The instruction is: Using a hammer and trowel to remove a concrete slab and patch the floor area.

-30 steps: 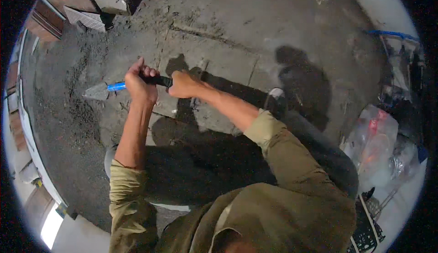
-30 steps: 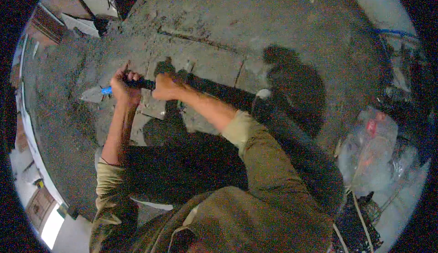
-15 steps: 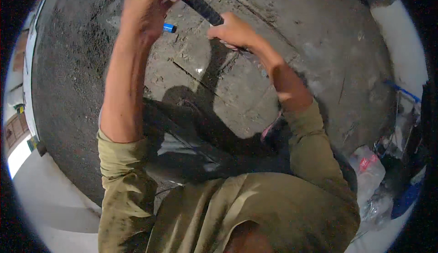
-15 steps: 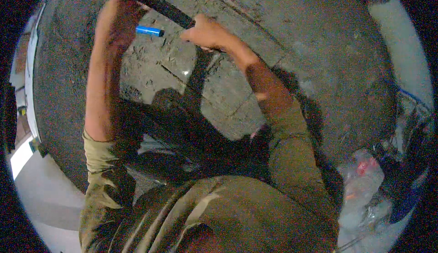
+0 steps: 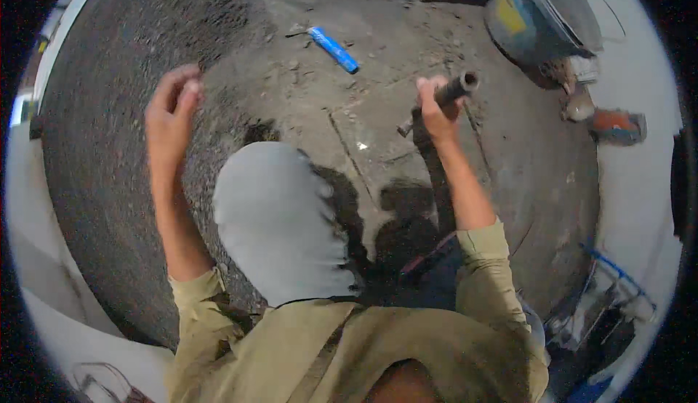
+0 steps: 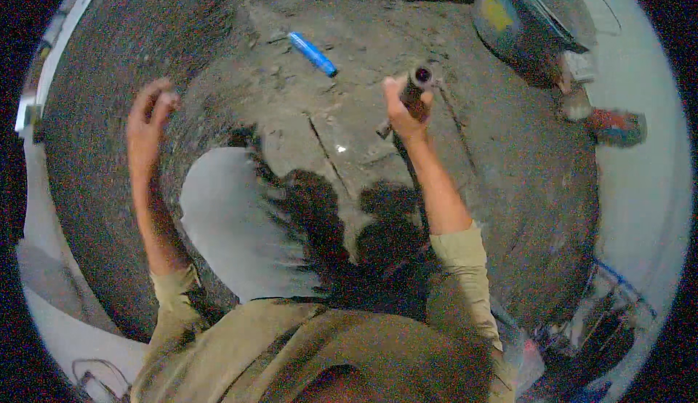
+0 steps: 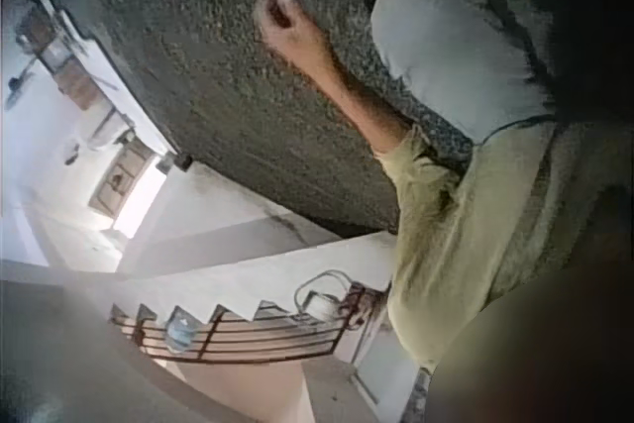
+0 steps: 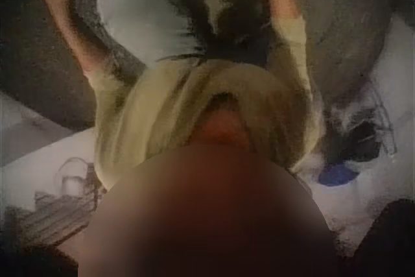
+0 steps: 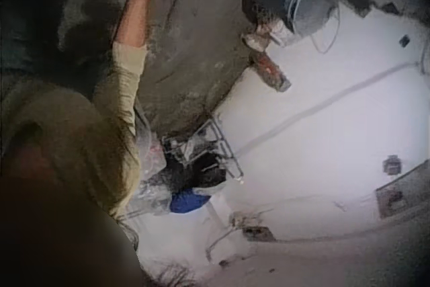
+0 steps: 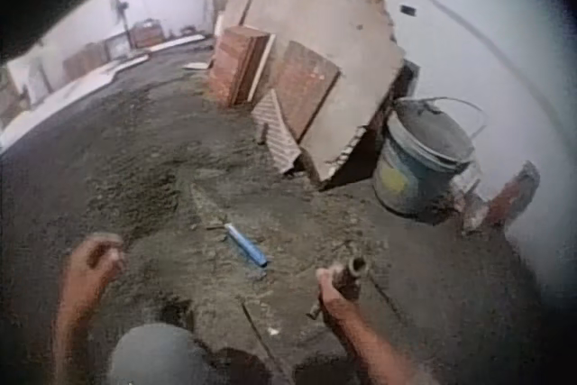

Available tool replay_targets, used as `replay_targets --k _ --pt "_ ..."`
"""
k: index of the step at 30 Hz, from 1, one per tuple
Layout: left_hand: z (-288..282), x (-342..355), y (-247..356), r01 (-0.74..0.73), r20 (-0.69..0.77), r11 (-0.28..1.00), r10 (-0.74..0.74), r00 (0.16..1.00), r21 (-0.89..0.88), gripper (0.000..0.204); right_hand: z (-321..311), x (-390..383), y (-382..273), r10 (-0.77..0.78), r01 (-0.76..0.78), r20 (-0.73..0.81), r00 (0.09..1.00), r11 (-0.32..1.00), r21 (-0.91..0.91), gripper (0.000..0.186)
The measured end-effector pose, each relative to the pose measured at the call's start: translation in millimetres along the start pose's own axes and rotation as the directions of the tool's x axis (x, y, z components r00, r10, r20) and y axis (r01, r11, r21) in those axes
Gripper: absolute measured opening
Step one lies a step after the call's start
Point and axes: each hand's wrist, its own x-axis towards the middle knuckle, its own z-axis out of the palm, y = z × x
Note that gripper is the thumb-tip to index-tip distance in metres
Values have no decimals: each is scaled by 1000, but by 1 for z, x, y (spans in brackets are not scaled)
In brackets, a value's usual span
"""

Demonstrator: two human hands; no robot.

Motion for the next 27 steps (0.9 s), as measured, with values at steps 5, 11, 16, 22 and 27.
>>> replay_targets --k 5,11,16,22,27 --pt "-15 -91 -124 334 -61 843 -341 938 421 30 -17 2 -12 273 -261 -56 960 951 165 23" --pt "35 -125 -161 399 -40 796 -429 902 455 36 -70 36 -54 -241 252 349 905 967 14 10" --pt "62 -141 -162 380 26 617 -545 838 690 45 -117 39 -107 -100 277 610 786 940 -202 15" --pt "49 -115 -191 420 -56 843 -427 902 336 42 -155 -4 -93 -141 260 561 816 956 -138 22" --pt "123 56 -27 421 218 905 -423 880 60 37 -162 -7 -101 -228 374 782 580 927 -6 26"
